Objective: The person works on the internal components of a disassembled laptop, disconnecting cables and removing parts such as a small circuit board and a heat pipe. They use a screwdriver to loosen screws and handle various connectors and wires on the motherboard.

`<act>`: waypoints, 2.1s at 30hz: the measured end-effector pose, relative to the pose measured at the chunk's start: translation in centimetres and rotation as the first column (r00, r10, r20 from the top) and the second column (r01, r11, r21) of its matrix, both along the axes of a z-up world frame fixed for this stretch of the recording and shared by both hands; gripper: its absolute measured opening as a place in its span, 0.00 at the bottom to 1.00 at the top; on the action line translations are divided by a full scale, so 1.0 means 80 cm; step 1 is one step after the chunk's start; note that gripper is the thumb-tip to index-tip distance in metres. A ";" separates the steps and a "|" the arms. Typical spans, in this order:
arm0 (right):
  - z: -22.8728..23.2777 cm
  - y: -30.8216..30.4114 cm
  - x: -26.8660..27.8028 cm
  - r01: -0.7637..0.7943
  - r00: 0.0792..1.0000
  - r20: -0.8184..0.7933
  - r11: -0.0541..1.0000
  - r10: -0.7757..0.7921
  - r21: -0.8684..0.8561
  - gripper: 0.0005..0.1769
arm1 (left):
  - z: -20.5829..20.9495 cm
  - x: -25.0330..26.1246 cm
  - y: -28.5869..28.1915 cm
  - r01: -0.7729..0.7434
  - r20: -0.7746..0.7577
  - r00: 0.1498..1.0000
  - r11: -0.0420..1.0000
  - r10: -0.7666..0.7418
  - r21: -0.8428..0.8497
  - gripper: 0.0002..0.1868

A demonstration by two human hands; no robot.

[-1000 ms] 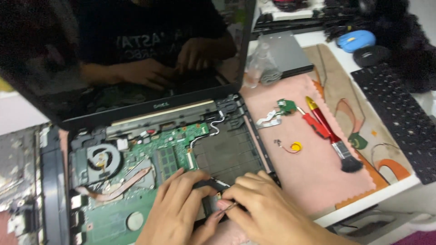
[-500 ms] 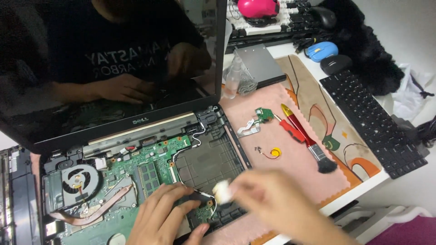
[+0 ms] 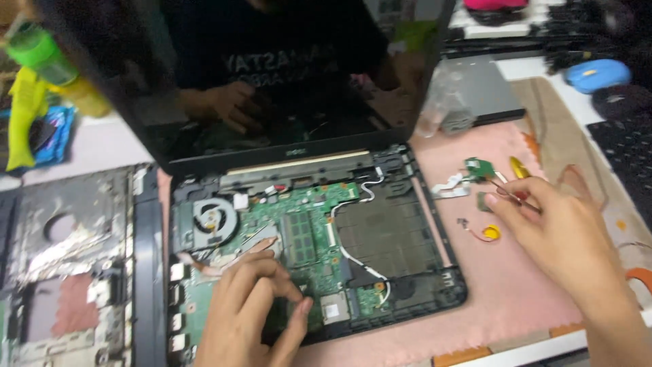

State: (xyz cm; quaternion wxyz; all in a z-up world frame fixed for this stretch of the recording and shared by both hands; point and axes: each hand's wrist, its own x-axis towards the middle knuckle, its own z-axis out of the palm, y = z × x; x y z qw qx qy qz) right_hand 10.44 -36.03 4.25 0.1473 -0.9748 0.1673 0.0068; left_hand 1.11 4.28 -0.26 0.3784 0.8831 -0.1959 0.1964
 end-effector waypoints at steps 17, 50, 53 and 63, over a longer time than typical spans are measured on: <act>-0.037 0.151 -0.074 -0.830 0.558 0.298 0.531 0.775 0.173 0.15 | -0.003 -0.044 -0.006 -0.014 -0.041 0.999 0.997 0.017 0.078 0.14; -0.027 0.182 -0.088 -0.604 0.795 0.227 0.769 0.562 0.209 0.06 | 0.000 -0.039 -0.013 -0.029 -0.137 0.989 0.976 0.060 0.215 0.32; -0.024 0.173 -0.083 -0.569 0.821 0.194 0.795 0.536 0.210 0.07 | -0.002 -0.039 -0.014 -0.028 -0.129 0.990 0.974 0.058 0.226 0.33; 0.032 0.182 -0.029 -0.418 0.865 -0.102 0.818 0.491 0.396 0.21 | 0.008 -0.024 -0.002 -0.069 -0.028 0.997 0.979 0.076 0.192 0.29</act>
